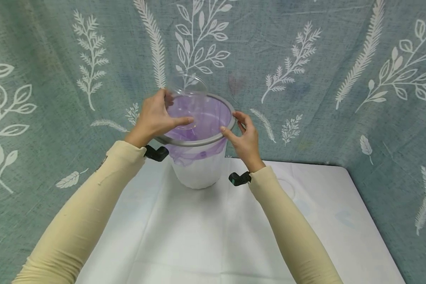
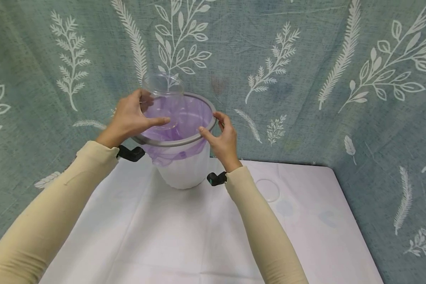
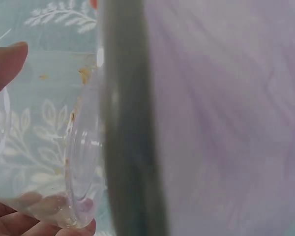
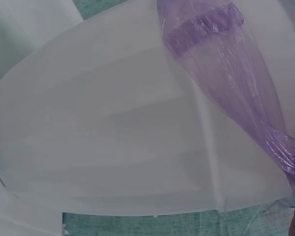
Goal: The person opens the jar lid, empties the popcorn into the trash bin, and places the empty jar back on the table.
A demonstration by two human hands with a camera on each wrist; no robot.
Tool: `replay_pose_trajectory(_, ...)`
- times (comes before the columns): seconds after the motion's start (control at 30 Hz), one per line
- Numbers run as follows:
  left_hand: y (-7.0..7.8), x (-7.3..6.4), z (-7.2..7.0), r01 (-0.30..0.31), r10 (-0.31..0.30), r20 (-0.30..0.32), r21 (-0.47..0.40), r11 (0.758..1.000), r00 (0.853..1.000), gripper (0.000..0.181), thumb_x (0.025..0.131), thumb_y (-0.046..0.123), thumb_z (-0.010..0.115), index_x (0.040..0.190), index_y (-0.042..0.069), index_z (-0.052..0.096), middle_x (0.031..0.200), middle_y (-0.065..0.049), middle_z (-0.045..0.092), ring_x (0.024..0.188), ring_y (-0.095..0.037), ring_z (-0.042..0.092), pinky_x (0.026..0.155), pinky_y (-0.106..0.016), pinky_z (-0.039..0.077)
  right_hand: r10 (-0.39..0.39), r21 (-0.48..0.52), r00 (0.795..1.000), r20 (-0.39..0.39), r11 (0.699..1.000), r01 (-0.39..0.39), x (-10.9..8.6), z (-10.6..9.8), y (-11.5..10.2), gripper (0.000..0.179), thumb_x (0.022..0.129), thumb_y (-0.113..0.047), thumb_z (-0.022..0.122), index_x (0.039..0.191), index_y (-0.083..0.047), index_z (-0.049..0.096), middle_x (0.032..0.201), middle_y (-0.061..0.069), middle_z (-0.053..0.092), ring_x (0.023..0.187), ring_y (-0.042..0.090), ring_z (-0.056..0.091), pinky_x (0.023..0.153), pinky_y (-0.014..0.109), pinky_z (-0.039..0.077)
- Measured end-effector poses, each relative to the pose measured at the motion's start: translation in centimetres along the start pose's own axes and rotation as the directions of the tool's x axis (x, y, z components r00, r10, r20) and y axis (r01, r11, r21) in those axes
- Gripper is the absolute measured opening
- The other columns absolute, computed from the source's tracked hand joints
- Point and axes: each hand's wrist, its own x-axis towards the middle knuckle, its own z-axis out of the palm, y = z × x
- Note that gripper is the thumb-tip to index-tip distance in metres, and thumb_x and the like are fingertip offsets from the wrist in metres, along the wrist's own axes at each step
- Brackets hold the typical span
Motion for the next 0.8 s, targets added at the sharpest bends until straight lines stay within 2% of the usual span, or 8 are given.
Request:
replay_pose_trajectory(0.1,-0.1,-0.2,0.4,0.028,-0.029,-0.012,-0.064,0.998,1.0,0.093,0.076,0.044,0.095,0.14,-0.006,0.049,0.138,-0.024,0.061,0.13,-0.04,0.059,0.105,-0.054,0.05,-0.013,0.009,1.0,0.001,1.0,0.013,-0.1,-0.1,-0.1,0.062,0.094,0.004,0.075,0.146,0.018,0.043,0.15,0.035,0.046,0.146,0.043,0.041,0.125,0.049,0.03)
replay_pose_trajectory(0.17,-0.2,-0.3,0.6,0.044,-0.046,-0.014,-0.092,0.995,0.999,0.095,0.077,0.044,0.095,0.143,-0.006,0.048,0.141,-0.023,0.06,0.133,-0.039,0.059,0.107,-0.052,0.049,-0.021,0.006,1.0,0.002,1.0,0.021,0.1,-0.1,0.6,0.064,0.095,0.002,0.075,0.147,0.017,0.042,0.151,0.034,0.046,0.146,0.043,0.041,0.125,0.048,0.029)
replay_pose_trajectory(0.3,-0.4,-0.6,1.0,0.063,-0.065,-0.01,-0.136,0.989,0.998,0.094,0.078,0.042,0.094,0.146,-0.004,0.047,0.142,-0.021,0.059,0.136,-0.037,0.057,0.11,-0.05,0.048,-0.025,-0.01,1.0,-0.004,1.0,0.025,0.6,-0.2,2.4,0.065,0.095,-0.002,0.077,0.149,0.012,0.043,0.153,0.028,0.048,0.147,0.036,0.042,0.125,0.04,0.03)
replay_pose_trajectory(0.43,-0.5,-0.8,1.3,0.069,-0.071,-0.003,-0.185,0.98,0.997,0.093,0.08,0.039,0.093,0.147,-0.004,0.045,0.145,-0.023,0.058,0.138,-0.039,0.055,0.113,-0.05,0.046,-0.021,-0.023,1.0,-0.008,1.0,0.021,0.7,-0.3,3.0,0.065,0.095,-0.007,0.079,0.148,0.007,0.046,0.152,0.022,0.05,0.146,0.028,0.045,0.123,0.032,0.033)
replay_pose_trajectory(0.67,-0.5,-1.1,1.4,0.091,-0.085,0.037,-0.207,0.974,0.996,0.101,0.083,0.044,0.089,0.154,-0.005,0.036,0.151,-0.025,0.053,0.141,-0.038,0.052,0.116,-0.051,0.044,-0.026,-0.028,1.0,-0.008,0.999,0.026,0.7,-0.3,3.2,0.064,0.095,-0.01,0.08,0.147,0.005,0.047,0.151,0.019,0.052,0.145,0.023,0.046,0.121,0.026,0.033)
replay_pose_trajectory(0.8,-0.4,-1.2,1.4,0.098,-0.088,0.051,-0.229,0.969,0.995,0.102,0.084,0.044,0.089,0.155,-0.005,0.034,0.153,-0.026,0.051,0.143,-0.037,0.051,0.116,-0.051,0.043,-0.031,-0.025,0.999,-0.01,0.999,0.031,0.7,-0.3,3.3,0.064,0.095,-0.008,0.079,0.148,0.006,0.046,0.151,0.021,0.051,0.145,0.026,0.045,0.122,0.029,0.033)
